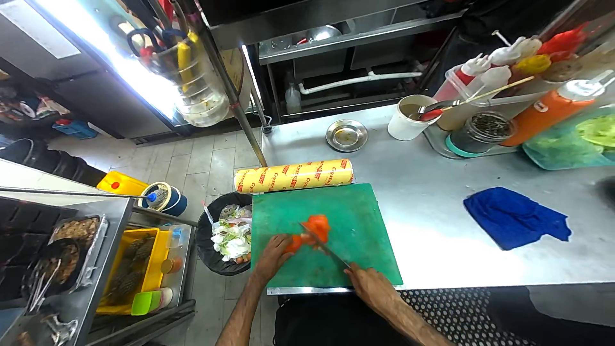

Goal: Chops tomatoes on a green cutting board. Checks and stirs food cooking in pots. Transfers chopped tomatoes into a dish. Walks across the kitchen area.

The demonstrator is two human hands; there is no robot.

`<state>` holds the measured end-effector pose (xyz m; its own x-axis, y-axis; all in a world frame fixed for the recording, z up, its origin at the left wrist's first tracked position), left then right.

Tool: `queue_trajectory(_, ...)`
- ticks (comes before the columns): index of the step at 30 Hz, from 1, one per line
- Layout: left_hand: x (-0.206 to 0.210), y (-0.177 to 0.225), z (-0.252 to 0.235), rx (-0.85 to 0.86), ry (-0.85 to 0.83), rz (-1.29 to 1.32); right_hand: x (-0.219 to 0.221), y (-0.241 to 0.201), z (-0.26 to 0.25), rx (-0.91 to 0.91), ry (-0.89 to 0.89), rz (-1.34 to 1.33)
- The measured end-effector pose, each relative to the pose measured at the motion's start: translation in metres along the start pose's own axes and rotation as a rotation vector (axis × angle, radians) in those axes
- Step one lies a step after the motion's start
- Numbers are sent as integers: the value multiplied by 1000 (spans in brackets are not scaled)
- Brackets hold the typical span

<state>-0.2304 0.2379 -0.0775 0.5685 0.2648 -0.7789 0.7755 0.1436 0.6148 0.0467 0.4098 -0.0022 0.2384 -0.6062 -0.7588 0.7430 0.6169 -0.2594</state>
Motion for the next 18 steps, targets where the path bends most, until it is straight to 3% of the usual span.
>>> queue_trajectory(3,1,0,6,15,47,-10,-3,-11,-1,-24,4,-26)
queue_trajectory(8,3,9,17,-170,139,-92,-14,-28,-4,-31,-49,21)
queue_trajectory(18,-9,-1,2,-148,2,-51,-2,-21,13,-44,-92,59)
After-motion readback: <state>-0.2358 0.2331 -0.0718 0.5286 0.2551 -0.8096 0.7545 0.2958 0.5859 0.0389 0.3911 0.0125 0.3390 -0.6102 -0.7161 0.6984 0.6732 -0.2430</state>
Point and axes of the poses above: each hand's wrist, its own z-axis away from the middle knuckle, its own x-axis out of the palm, y = z × x, the point moved 1 cm from there along -z, towards the middle knuckle, and after that the axes turned 6 degrees about y, right-handed, at the moved point
